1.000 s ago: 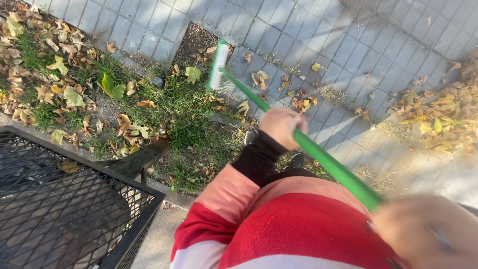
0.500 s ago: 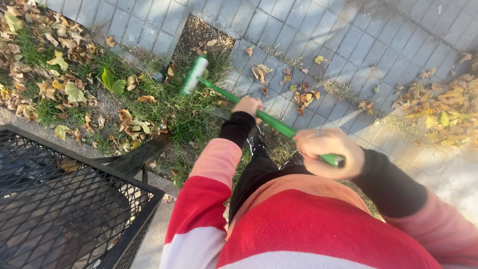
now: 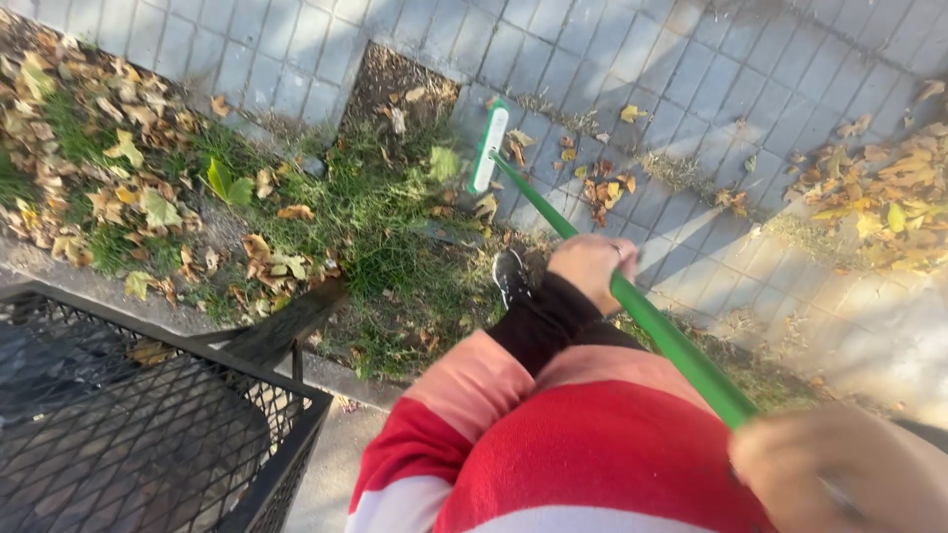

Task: Sweeping dry leaves into a pile on a paved outdoor area using a push broom.

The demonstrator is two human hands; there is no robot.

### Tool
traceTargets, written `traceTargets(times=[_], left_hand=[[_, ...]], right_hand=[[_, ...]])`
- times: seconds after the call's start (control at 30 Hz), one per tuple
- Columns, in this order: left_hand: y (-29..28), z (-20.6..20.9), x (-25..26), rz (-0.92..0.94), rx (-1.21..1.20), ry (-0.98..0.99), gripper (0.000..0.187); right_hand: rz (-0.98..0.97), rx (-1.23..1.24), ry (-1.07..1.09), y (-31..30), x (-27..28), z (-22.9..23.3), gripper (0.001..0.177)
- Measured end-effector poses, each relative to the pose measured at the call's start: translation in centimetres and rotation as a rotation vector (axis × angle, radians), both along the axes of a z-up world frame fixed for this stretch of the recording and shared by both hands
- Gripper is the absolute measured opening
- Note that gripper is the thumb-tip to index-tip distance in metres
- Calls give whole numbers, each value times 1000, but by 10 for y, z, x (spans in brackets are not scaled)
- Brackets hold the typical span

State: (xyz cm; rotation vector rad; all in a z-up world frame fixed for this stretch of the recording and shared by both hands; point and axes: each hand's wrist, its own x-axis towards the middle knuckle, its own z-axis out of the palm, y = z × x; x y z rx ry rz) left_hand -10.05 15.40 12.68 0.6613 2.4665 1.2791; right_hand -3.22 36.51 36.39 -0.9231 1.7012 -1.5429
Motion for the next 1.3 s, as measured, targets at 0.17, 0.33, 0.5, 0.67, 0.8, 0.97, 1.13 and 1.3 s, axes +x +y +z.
traceTargets(times=[0.17, 0.33, 0.5, 0.67, 0.8, 0.97, 1.13, 1.3], left_hand=[[-16, 40, -13, -12, 56, 60, 12], [-71, -38, -38, 5, -290, -84, 11], [-103, -197, -23, -150, -541, -243, 40], [-54, -157, -10, -244, -520, -228, 19], [-14, -96, -6, -189, -303, -143, 20], [17, -49, 9, -58, -17, 24, 18], [34, 17, 9, -108, 121, 51, 13], [9, 7, 6, -166, -7, 30, 11]], right_hand=[[-31, 24, 13, 9, 14, 0, 18], [-205, -147, 284, -59, -54, -17, 10], [-175, -134, 106, -87, -50, -88, 25], [-164, -98, 90, -58, -40, -63, 31], [-221, -79, 121, -48, -42, -5, 25], [-228, -13, 238, -36, -12, 14, 23], [-180, -46, 445, 17, 51, -7, 21], [-338, -24, 57, 26, 70, -11, 12]])
